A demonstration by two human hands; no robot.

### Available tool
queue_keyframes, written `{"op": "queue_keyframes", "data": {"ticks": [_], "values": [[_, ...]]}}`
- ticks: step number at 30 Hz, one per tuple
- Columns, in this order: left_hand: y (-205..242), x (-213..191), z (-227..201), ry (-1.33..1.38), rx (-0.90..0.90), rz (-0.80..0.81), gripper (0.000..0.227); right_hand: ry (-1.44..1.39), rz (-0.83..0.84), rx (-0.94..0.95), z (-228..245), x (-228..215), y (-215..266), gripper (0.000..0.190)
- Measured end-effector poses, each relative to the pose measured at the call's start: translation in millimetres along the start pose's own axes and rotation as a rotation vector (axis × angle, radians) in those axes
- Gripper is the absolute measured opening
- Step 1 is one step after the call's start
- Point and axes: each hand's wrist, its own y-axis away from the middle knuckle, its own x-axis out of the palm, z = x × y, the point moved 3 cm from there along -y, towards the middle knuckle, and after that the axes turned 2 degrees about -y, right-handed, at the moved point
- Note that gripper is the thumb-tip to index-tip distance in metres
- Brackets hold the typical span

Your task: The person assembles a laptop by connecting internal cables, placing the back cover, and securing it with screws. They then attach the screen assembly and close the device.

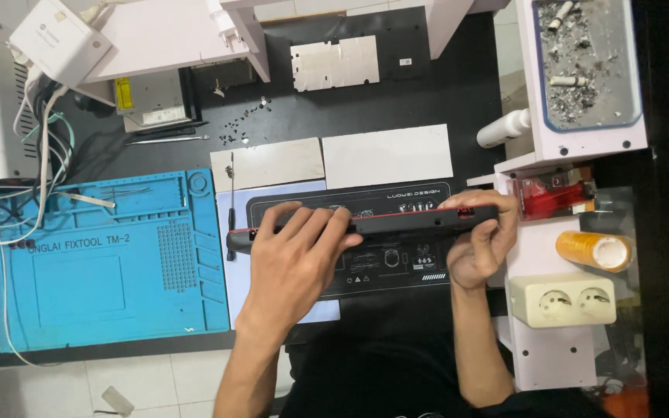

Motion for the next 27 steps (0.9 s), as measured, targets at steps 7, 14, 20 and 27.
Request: {"op": "queue_keyframes", "data": {"ticks": [7,14,20,27], "values": [[-9.9,4.9,-14.9,0.042,0.010,0.021,0.027,0.008,0.018,0.011,1.9,-2.0,1.3,0.044],[-32.7,30.4,-50.0,0.110,0.129,-0.039,0.034,-0.023,0.014,-0.014,-0.5,-3.3,3.4,0.045],[-35.0,39.2,-55.4,0.145,0.115,-0.014,0.030,-0.021,0.004,-0.020,-0.9,-3.5,4.3,0.046],[-28.4,36.7,-55.6,0.125,0.094,-0.072,0.027,-0.002,0.000,-0.052,0.8,-1.2,6.7,0.048]]}}
